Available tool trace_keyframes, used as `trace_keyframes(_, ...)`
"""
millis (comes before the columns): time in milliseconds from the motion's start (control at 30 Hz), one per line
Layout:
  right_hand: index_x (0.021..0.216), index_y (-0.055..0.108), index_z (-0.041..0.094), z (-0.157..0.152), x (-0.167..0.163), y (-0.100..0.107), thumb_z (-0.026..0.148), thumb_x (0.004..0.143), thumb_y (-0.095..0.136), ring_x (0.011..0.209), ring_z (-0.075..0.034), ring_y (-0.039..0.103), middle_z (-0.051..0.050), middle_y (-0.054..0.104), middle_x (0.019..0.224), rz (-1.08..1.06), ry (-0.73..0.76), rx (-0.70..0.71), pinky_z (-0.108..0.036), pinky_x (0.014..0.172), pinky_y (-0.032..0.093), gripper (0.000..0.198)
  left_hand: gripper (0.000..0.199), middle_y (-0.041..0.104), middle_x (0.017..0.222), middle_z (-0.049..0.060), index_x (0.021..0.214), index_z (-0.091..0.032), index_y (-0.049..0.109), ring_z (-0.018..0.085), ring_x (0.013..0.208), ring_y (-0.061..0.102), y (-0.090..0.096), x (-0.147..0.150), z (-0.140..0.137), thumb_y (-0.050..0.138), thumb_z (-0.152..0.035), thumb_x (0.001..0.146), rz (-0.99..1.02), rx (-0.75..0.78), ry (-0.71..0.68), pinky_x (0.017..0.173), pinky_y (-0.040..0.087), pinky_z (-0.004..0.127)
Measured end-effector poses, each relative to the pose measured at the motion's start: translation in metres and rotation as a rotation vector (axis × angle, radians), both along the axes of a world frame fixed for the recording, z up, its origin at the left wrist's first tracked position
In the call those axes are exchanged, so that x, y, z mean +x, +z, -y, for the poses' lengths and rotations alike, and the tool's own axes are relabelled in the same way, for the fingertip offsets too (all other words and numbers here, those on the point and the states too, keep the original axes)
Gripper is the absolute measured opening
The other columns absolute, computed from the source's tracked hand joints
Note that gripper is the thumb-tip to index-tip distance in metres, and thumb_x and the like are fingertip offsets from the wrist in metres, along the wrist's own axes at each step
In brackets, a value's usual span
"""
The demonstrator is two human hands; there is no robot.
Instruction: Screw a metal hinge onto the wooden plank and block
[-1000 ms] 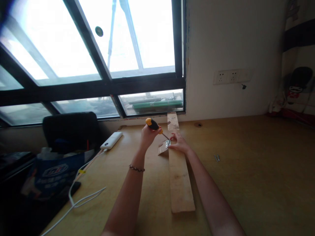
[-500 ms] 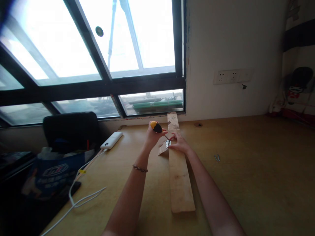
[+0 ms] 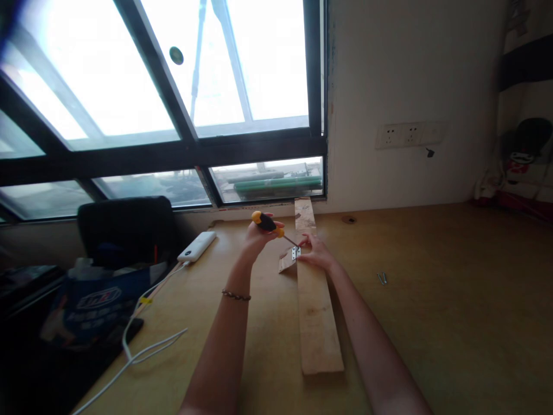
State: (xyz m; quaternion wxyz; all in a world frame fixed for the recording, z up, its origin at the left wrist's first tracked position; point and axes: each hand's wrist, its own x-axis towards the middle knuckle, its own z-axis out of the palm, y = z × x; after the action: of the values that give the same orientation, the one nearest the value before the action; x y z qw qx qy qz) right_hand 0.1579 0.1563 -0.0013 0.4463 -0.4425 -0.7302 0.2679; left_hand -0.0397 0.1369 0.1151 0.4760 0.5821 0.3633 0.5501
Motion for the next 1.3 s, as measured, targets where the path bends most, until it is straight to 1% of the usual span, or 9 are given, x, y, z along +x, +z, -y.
trace_keyframes(133,0.116,0.043,0.021,0.001,0.0,0.0,0.033,0.052,0.077,0.095,-0.021,0.056,-0.004,0.061,0.096,0.004,0.0,0.012,-0.039,0.088,0.04,0.073,0.059,0.064,0.076,0.002,0.103,-0.016,0.046,0.022,0.085,0.062,0.003,-0.01,0.008,0.072,-0.014,0.05,0.054,-0.023,-0.178,0.077,0.047,0.037)
trace_keyframes(233,0.116,0.042,0.021,0.0,0.001,-0.001,0.033,0.052,0.077,0.096,-0.021,0.055,-0.004,0.061,0.096,0.006,0.0,0.015,-0.04,0.089,0.039,0.074,0.067,0.061,0.076,0.0,0.11,-0.018,0.043,0.022,0.087,0.062,0.004,-0.011,0.011,0.073,-0.014,0.05,0.066,-0.009,-0.218,0.077,0.047,0.036)
trace_keyframes(367,0.116,0.042,0.02,-0.001,0.001,-0.002,0.034,0.052,0.077,0.095,-0.022,0.056,-0.004,0.061,0.096,0.01,0.005,0.0,-0.04,0.089,0.039,0.075,0.07,0.061,0.073,0.0,0.111,-0.018,0.041,0.022,0.082,0.064,0.005,-0.008,0.011,0.075,-0.017,0.05,0.046,-0.039,-0.138,0.074,0.049,0.036)
trace_keyframes(533,0.116,0.042,0.02,0.0,0.001,0.0,0.034,0.052,0.077,0.094,-0.022,0.056,-0.004,0.062,0.095,0.007,0.0,0.006,-0.04,0.089,0.039,0.075,0.063,0.065,0.079,0.005,0.1,-0.015,0.044,0.021,0.078,0.064,0.007,-0.006,0.004,0.077,-0.021,0.047,0.024,-0.011,-0.05,0.073,0.05,0.035)
trace_keyframes(700,0.116,0.043,0.02,0.001,0.0,0.001,0.034,0.053,0.076,0.095,-0.021,0.056,-0.004,0.062,0.096,0.012,0.006,0.016,-0.039,0.089,0.038,0.073,0.054,0.064,0.089,0.007,0.101,-0.017,0.04,0.019,0.085,0.062,0.0,-0.003,-0.004,0.072,-0.026,0.058,0.095,0.101,-0.069,0.079,0.048,0.035)
trace_keyframes(800,0.115,0.044,0.02,0.001,0.0,0.001,0.034,0.052,0.077,0.093,-0.021,0.056,-0.004,0.062,0.095,0.008,0.005,0.015,-0.038,0.088,0.039,0.073,0.053,0.061,0.094,0.006,0.103,-0.019,0.037,0.017,0.08,0.063,-0.006,0.002,-0.007,0.069,-0.029,0.062,0.111,0.16,-0.054,0.077,0.048,0.035)
trace_keyframes(967,0.115,0.044,0.021,0.001,0.001,0.001,0.032,0.052,0.077,0.093,-0.02,0.056,-0.003,0.062,0.095,0.004,0.008,0.01,-0.037,0.087,0.039,0.072,0.071,0.059,0.075,-0.002,0.112,-0.02,0.033,0.014,0.067,0.062,-0.008,0.01,-0.006,0.075,-0.027,0.054,0.01,0.166,0.136,0.068,0.049,0.03)
trace_keyframes(1100,0.115,0.044,0.021,0.001,0.001,0.002,0.033,0.052,0.077,0.093,-0.019,0.056,-0.003,0.063,0.095,0.009,0.003,0.005,-0.036,0.086,0.04,0.072,0.068,0.06,0.067,-0.002,0.107,-0.018,0.04,0.015,0.064,0.061,-0.005,0.009,-0.003,0.076,-0.028,0.051,-0.108,0.16,0.22,0.065,0.048,0.029)
trace_keyframes(1300,0.114,0.045,0.021,0.003,0.0,0.004,0.033,0.052,0.077,0.092,-0.019,0.057,-0.003,0.063,0.095,0.014,0.003,0.005,-0.036,0.085,0.04,0.071,0.07,0.064,0.072,0.001,0.108,-0.017,0.038,0.017,0.069,0.062,0.0,0.004,0.0,0.076,-0.023,0.05,-0.029,0.101,0.092,0.069,0.048,0.032)
